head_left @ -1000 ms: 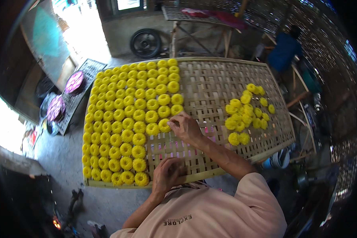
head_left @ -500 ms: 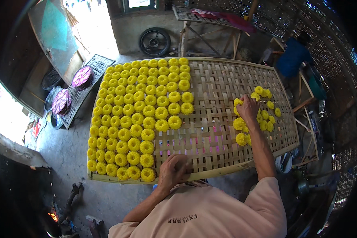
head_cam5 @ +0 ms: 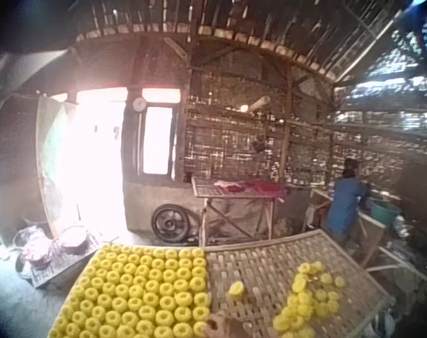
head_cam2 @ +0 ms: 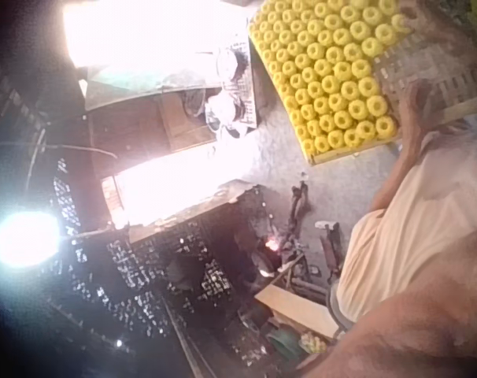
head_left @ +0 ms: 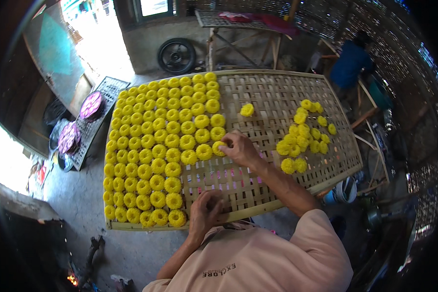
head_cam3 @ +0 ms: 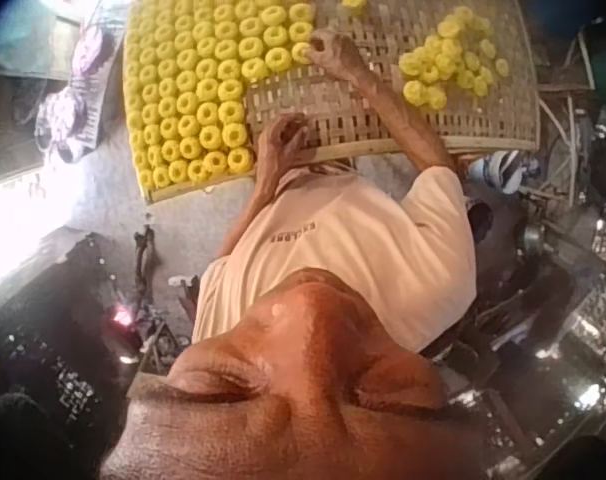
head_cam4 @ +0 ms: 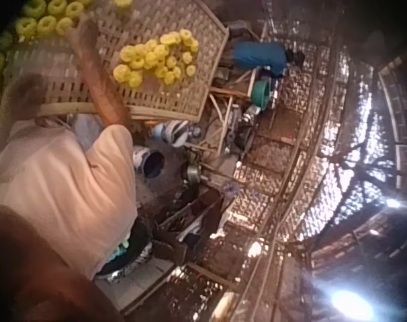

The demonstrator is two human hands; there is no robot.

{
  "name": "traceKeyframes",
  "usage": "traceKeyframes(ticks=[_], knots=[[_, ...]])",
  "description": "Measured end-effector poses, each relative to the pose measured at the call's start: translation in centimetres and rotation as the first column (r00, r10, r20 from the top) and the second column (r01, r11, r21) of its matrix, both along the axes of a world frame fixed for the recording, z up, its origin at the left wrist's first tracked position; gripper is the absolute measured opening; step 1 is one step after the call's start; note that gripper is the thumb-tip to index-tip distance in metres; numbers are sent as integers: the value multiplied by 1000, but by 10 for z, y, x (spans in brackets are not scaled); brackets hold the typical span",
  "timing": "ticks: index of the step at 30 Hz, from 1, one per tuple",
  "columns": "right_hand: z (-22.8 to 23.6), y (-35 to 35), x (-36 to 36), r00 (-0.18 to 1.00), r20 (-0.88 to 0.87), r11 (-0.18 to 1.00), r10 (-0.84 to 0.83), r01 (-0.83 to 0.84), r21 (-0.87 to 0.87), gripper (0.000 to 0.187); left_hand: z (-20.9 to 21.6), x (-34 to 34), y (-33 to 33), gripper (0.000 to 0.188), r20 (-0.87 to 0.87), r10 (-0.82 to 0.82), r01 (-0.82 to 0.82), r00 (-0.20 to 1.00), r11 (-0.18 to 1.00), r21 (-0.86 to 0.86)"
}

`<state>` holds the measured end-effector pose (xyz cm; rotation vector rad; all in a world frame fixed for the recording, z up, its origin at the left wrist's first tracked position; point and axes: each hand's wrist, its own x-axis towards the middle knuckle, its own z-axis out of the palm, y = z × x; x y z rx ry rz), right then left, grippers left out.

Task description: The person arranges yellow flower-like items on a woven tray, placing them one by one in neat rows. Later, the person moves to an outdoor area and arranges pink and white circular items on a similar tray.

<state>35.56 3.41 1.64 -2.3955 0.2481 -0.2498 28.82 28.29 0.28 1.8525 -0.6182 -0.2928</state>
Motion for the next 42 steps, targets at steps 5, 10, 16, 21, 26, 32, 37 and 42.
traceKeyframes(ticks=[5, 10, 16, 21, 26, 32, 37, 42], knots=[[19, -29, -20, 976, 136, 967, -167, 189, -169, 30, 24, 19, -22, 38, 76, 37, -34, 996, 999, -41], [14, -146, -70, 971, -37, 800, -236, 173, -574, 36, 66, 68, -94, 50, 409, -50, 57, 911, 998, -6], [10, -192, -109, 990, -91, 768, 110, -143, -625, 52, 40, 157, -221, 58, 621, -238, 110, 747, 965, 238], [42, -181, -116, 988, -120, 617, 97, -155, -772, 33, -15, 206, -267, 49, 699, -327, 116, 636, 936, 332], [67, -161, -128, 967, 202, 885, -157, 228, -406, 25, 6, 218, -262, 37, 541, -345, 226, 767, 934, 275], [52, -79, -105, 963, 42, 718, -265, 168, 675, 26, 40, 195, -173, 39, -472, -315, 23, 823, 849, -527], [6, 2, -60, 999, -47, 556, -12, 45, 830, 33, 86, 160, -42, 47, -546, -254, -93, 798, 844, -529], [-10, 69, -10, 979, -107, 709, 175, -50, 703, 39, 94, 141, 42, 45, -308, 59, -115, 950, 979, -169]])
